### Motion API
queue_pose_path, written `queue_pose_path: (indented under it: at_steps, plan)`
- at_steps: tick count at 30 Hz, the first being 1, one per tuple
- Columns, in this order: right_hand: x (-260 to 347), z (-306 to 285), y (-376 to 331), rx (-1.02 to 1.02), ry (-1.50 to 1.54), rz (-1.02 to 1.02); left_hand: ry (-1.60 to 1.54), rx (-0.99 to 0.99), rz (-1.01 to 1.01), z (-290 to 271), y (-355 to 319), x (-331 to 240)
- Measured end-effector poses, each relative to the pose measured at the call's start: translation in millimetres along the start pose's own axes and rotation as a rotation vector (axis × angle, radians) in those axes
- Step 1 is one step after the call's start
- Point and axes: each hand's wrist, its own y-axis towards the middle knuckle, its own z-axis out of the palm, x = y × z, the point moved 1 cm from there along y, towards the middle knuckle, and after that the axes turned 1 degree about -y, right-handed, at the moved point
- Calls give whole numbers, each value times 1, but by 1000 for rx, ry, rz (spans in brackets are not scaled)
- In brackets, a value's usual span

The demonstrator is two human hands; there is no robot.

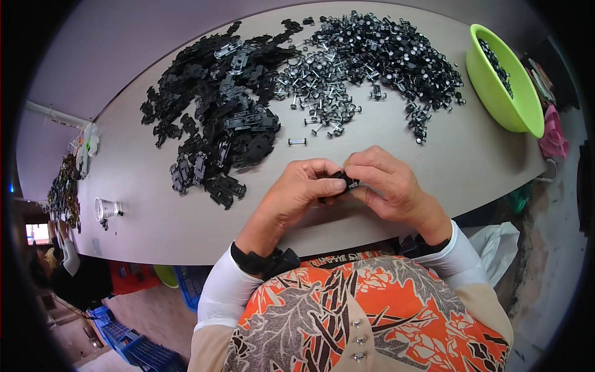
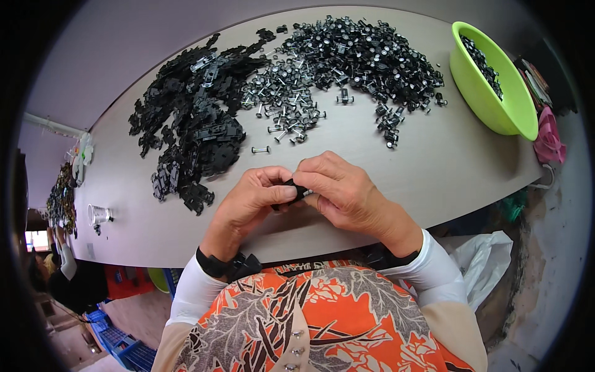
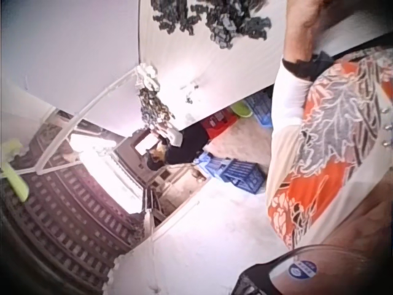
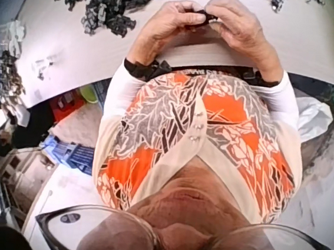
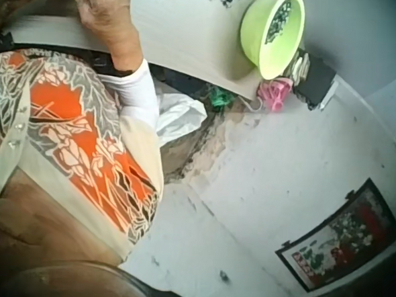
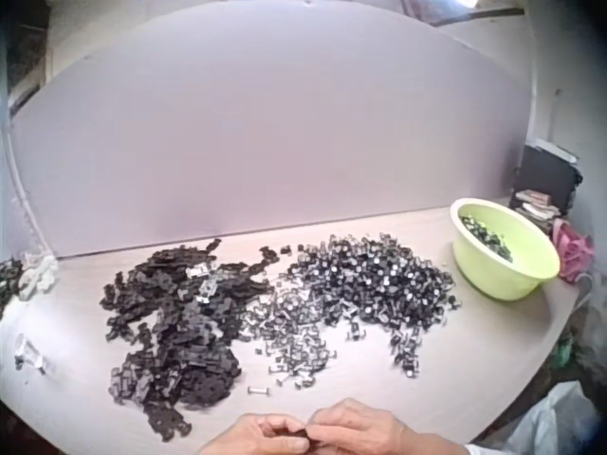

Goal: The person repeatedly picks up small black plastic components and metal fasteners from a table. They insert the fasteners into the plastic parts by hand and place the assembled units back onto the table. The process is continuous and repetitive throughout the clip.

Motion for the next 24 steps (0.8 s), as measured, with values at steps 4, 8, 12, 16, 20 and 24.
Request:
queue_pose_path:
  at_steps: [4,8,12,16,20,24]
  plan:
    - [2,-1,-6,19,15,21,-30,41,-129,1,-1,-5]
    - [3,-1,-11,38,44,16,-15,69,-132,1,1,-2]
    - [4,8,-16,5,111,9,-9,140,-107,0,3,5]
    - [8,10,-19,-30,92,85,79,123,-122,2,3,2]
    - [2,-15,-5,149,296,284,115,36,-124,6,-1,-2]
    - [-52,-45,22,-16,-251,362,88,-13,-84,2,1,2]
